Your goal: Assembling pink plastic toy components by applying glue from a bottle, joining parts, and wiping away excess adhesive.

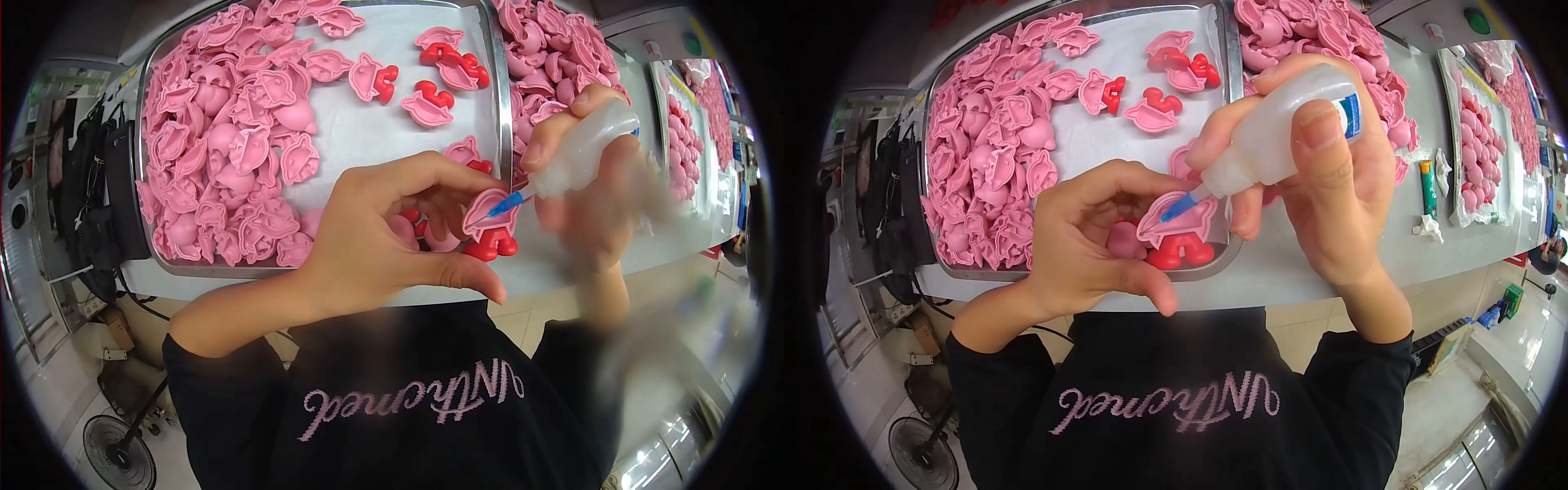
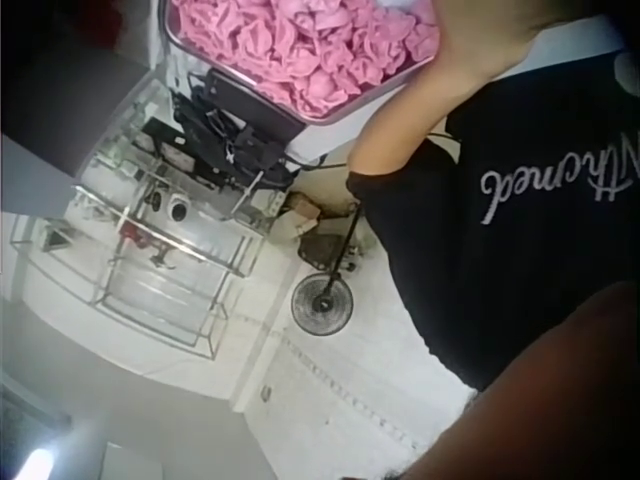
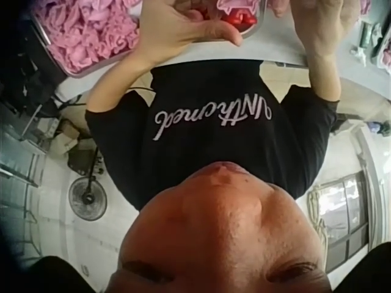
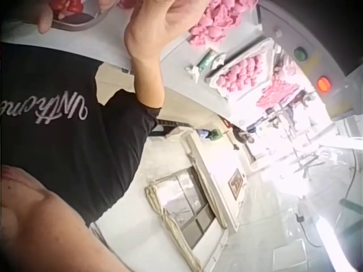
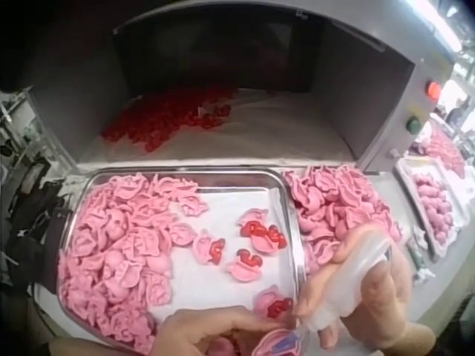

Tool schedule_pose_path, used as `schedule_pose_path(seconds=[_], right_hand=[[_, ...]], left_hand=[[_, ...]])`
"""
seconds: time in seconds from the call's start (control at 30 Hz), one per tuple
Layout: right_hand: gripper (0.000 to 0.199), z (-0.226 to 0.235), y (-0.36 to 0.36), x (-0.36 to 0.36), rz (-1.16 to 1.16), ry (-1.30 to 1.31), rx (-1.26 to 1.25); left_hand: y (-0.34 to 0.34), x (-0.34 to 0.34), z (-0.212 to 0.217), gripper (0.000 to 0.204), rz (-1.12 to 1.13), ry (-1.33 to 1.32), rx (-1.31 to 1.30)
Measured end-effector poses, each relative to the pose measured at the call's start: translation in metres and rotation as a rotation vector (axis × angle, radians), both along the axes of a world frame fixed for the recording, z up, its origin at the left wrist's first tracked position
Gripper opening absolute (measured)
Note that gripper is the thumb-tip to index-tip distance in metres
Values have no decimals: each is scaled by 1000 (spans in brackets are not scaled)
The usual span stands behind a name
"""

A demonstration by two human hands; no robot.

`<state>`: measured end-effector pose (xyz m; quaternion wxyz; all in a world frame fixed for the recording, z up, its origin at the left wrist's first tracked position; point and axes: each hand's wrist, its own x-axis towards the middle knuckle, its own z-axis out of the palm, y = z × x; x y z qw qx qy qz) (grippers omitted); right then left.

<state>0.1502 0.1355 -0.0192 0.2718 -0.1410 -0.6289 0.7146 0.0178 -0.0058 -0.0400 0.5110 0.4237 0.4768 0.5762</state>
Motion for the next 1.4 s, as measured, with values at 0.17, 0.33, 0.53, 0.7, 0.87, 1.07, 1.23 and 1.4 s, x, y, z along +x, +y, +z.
schedule_pose_path(seconds=[0.17,0.33,0.53,0.7,0.87,1.07,1.23,1.4], right_hand=[[46,3,2,3,24,-51,17],[56,4,1,5,-5,-62,-84],[63,7,0,4,-20,-29,-145],[56,7,0,3,23,-19,-13],[51,6,3,4,49,-31,89],[48,6,0,3,-2,-44,113],[47,5,0,4,6,-55,74],[51,1,8,13,41,0,-191]], left_hand=[[1,1,0,68,11,-19,30],[2,7,-2,60,70,-13,13],[1,4,0,60,70,4,2],[0,1,1,67,3,48,-18],[0,2,0,68,3,66,-22],[0,2,-1,67,11,50,-25],[0,2,-3,67,17,75,-14],[0,1,-3,67,11,77,3]])
